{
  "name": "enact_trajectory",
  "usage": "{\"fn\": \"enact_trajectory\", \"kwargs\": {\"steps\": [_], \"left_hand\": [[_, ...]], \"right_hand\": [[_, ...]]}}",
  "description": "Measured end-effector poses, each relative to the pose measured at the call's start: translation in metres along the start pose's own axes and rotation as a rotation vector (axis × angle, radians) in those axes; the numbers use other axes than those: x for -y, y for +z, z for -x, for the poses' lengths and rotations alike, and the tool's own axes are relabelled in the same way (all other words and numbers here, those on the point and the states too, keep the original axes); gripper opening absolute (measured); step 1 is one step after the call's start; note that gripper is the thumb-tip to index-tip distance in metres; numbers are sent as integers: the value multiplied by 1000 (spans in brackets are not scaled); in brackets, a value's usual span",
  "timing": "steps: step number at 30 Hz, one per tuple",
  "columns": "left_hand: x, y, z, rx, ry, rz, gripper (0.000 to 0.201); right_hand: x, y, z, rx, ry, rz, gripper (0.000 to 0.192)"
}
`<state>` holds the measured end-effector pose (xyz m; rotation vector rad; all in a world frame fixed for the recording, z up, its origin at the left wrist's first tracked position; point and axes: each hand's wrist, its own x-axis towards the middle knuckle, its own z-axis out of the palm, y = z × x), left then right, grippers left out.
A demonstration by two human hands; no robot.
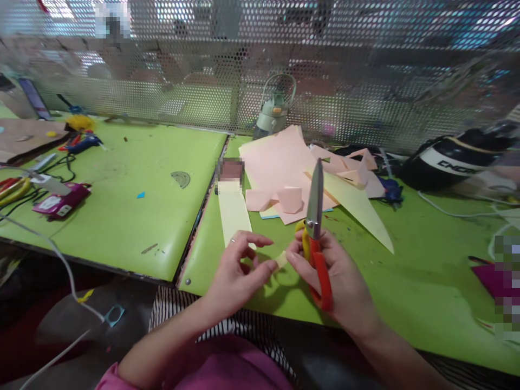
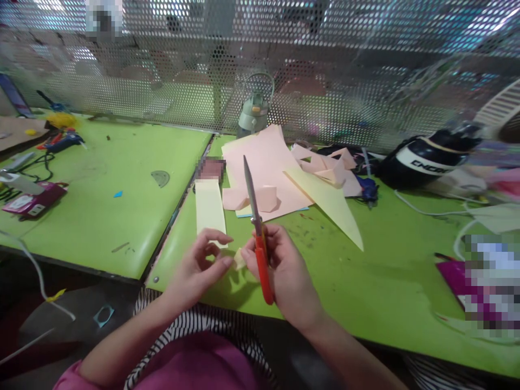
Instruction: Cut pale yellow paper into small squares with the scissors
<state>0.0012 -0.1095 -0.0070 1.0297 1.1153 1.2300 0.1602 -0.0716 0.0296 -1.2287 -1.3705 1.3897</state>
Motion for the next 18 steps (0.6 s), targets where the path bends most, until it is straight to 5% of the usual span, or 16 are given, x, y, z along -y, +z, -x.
{"fn": "enact_trajectory", "kwargs": {"steps": [6, 15, 18], "left_hand": [[2, 1, 5, 117, -32, -14, 26], [0, 0, -3, 88, 212, -243, 15], [0, -1, -5, 95, 190, -261, 18]], "right_hand": [[4, 1, 0, -69, -87, 51, 40], [11, 1, -1, -78, -107, 133, 32], [16, -1, -4, -83, -152, 160, 31]]}}
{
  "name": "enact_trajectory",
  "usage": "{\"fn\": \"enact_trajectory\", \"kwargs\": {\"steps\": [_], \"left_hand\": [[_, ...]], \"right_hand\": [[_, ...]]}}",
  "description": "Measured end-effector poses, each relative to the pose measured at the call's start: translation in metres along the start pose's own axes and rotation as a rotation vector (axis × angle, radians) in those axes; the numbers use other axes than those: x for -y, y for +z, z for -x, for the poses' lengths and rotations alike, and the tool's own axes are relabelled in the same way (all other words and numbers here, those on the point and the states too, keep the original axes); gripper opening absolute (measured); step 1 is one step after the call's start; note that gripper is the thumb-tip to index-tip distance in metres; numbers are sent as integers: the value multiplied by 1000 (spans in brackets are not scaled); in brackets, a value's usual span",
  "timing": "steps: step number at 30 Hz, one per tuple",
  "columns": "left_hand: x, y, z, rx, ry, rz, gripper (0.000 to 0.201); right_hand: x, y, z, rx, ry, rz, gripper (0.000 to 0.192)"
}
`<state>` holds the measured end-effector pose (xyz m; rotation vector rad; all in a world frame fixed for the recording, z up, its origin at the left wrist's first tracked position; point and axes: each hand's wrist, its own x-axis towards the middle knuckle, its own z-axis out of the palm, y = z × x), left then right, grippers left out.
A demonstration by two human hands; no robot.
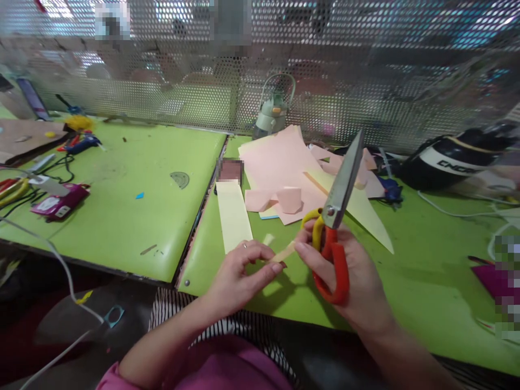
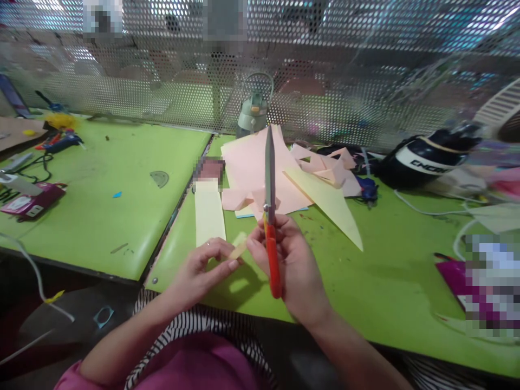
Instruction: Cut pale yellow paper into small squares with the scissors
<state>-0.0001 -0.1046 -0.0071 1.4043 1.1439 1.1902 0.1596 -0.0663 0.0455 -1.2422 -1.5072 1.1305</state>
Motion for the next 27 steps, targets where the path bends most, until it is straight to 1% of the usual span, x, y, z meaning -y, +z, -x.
{"fn": "enact_trajectory", "kwargs": {"steps": [3, 6, 8, 9, 10, 12, 13, 15, 16, 18, 19, 20, 22, 24, 27], "left_hand": [[1, 1, -2, 42, -102, 84, 26], [1, 2, -5, 52, -178, 271, 34], [1, 1, -7, 13, -226, 375, 39], [1, 0, -8, -9, -243, 410, 41], [1, -2, -8, -29, -250, 433, 42], [1, -5, -7, -60, -246, 459, 42], [1, -5, -7, -68, -243, 467, 42], [2, -5, -6, -65, -235, 476, 41], [2, -3, -6, -53, -232, 480, 40], [2, 1, -6, -20, -226, 489, 38], [2, 4, -7, -6, -225, 492, 38], [2, 7, -7, 6, -227, 493, 37], [1, 11, -7, 24, -236, 481, 37], [-1, 13, -7, 40, -245, 455, 37], [-3, 12, -6, 54, -247, 423, 36]], "right_hand": [[1, -2, -4, 31, 10, -46, 36], [-7, -10, -8, 123, 76, -22, 43], [-21, -21, -9, 178, 112, 84, 48], [-30, -28, -10, 183, 122, 159, 49], [-39, -37, -10, 153, 118, 237, 50], [-57, -56, -10, 98, 124, 424, 44], [-64, -64, -9, 113, 111, 499, 42], [-68, -77, -7, 159, -2, 634, 39], [-66, -80, -6, 166, -76, 687, 37], [-53, -79, -3, 138, -184, 729, 32], [-44, -75, -3, 120, -189, 698, 31], [-35, -69, -2, 118, -156, 622, 31], [-20, -53, -3, 175, -67, 401, 35], [-10, -37, -6, 238, -32, 231, 37], [-3, -18, -11, 280, -14, 115, 31]]}}
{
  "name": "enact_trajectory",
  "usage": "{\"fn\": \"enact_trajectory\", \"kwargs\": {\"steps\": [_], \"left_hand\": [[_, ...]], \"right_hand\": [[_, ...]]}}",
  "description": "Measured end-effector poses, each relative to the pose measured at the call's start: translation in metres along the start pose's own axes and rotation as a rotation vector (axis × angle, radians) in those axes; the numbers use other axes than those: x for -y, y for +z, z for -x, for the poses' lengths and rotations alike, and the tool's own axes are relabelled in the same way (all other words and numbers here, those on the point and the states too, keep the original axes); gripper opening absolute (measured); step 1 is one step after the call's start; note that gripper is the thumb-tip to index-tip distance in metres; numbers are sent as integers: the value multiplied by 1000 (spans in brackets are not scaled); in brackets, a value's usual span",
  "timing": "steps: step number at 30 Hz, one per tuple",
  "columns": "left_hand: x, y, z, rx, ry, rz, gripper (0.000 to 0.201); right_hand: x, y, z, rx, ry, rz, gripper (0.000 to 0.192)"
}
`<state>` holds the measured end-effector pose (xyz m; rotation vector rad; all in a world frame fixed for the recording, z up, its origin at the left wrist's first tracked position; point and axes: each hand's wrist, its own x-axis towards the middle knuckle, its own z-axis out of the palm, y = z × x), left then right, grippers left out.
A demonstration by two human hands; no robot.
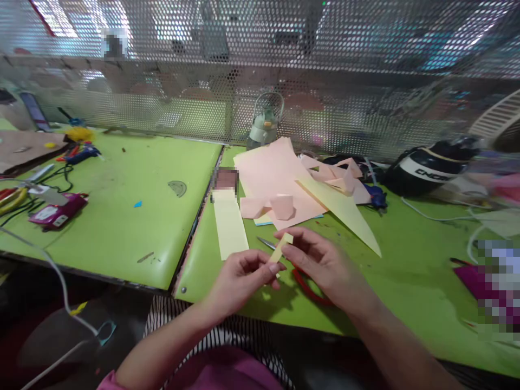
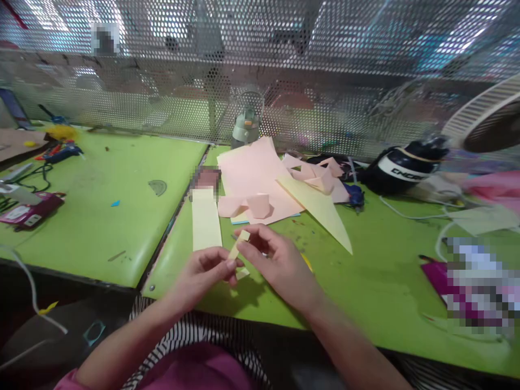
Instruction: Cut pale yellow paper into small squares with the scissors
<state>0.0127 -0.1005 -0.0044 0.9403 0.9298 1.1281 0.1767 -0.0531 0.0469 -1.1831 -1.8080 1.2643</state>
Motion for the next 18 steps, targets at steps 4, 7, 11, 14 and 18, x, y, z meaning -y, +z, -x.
{"fn": "enact_trajectory", "kwargs": {"steps": [4, 7, 11, 14, 18], "left_hand": [[-2, -2, 1, -3, 4, 6, 37], [-3, -2, 1, 6, 18, 25, 38], [-5, -2, 0, 7, 24, 28, 38], [-6, -2, -1, 9, 15, 41, 38], [-6, -2, -1, 21, 12, 45, 39]], "right_hand": [[4, 8, -7, -55, -18, -17, 24], [7, 7, -7, -33, -16, -30, 22], [7, 5, -6, -37, 3, -93, 24], [4, 5, -6, -61, -16, -91, 22], [4, 5, -7, -105, -30, -86, 22]]}}
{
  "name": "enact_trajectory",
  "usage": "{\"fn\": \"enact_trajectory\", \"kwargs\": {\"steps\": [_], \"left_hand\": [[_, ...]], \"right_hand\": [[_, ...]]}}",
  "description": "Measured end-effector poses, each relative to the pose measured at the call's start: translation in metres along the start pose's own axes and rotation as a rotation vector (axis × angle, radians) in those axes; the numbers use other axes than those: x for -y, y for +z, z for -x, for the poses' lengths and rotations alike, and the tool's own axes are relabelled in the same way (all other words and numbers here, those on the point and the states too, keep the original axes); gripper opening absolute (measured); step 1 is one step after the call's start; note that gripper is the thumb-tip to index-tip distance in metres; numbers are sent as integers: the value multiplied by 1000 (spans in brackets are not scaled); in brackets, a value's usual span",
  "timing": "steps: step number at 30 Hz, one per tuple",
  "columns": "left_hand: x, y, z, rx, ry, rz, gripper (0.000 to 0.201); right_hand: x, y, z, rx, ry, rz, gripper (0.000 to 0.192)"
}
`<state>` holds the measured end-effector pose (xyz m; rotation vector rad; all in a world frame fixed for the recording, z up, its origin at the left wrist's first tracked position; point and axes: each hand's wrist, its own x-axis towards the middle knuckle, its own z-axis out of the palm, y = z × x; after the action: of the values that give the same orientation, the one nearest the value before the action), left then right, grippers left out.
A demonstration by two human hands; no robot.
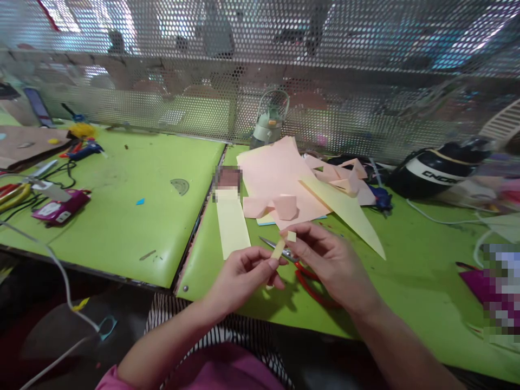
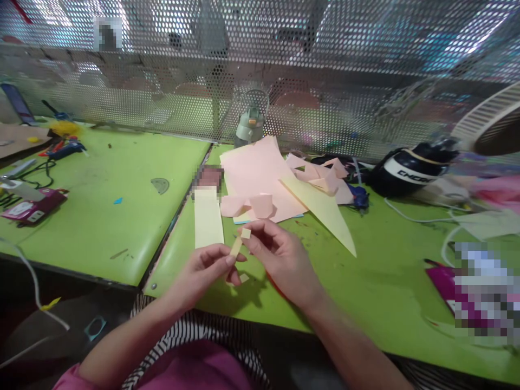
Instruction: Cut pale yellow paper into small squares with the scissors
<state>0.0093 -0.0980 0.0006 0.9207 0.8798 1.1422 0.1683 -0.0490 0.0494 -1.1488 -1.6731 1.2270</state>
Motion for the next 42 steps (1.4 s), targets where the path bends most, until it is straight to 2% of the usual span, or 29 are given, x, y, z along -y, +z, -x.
{"fn": "enact_trajectory", "kwargs": {"steps": [5, 8, 12, 18, 21, 26, 28, 31, 34, 38, 42], "left_hand": [[0, 0, 3, 44, -47, -3, 41], [0, 0, 5, 47, -64, 12, 42], [0, 1, 4, 15, -47, 0, 38], [0, 1, 4, 20, -64, -14, 40], [-1, 1, 4, 33, -76, -4, 42], [3, 0, 2, 51, -92, 17, 41], [5, -2, -1, 50, -93, 71, 39], [6, -5, -5, -10, -47, 160, 31], [3, -8, -9, -55, -50, 283, 20], [-3, -7, -10, -43, -122, 500, 21], [-7, -3, -9, -23, -133, 589, 30]], "right_hand": [[4, 0, -1, -85, -100, 109, 19], [-1, 0, 0, -78, -161, 191, 19], [-7, 1, 0, -55, -143, 136, 19], [-2, 1, -2, -55, -78, 53, 19], [-4, 1, -1, -76, -108, 70, 17], [-6, -1, 4, -106, -248, 195, 7], [-5, -1, 8, -76, -396, 267, 7], [-5, 0, 16, 77, -685, 436, 12], [-12, 4, 24, 143, -847, 597, 15], [-26, 6, 27, 77, -891, 722, 14], [-32, 5, 24, 30, -892, 777, 17]]}}
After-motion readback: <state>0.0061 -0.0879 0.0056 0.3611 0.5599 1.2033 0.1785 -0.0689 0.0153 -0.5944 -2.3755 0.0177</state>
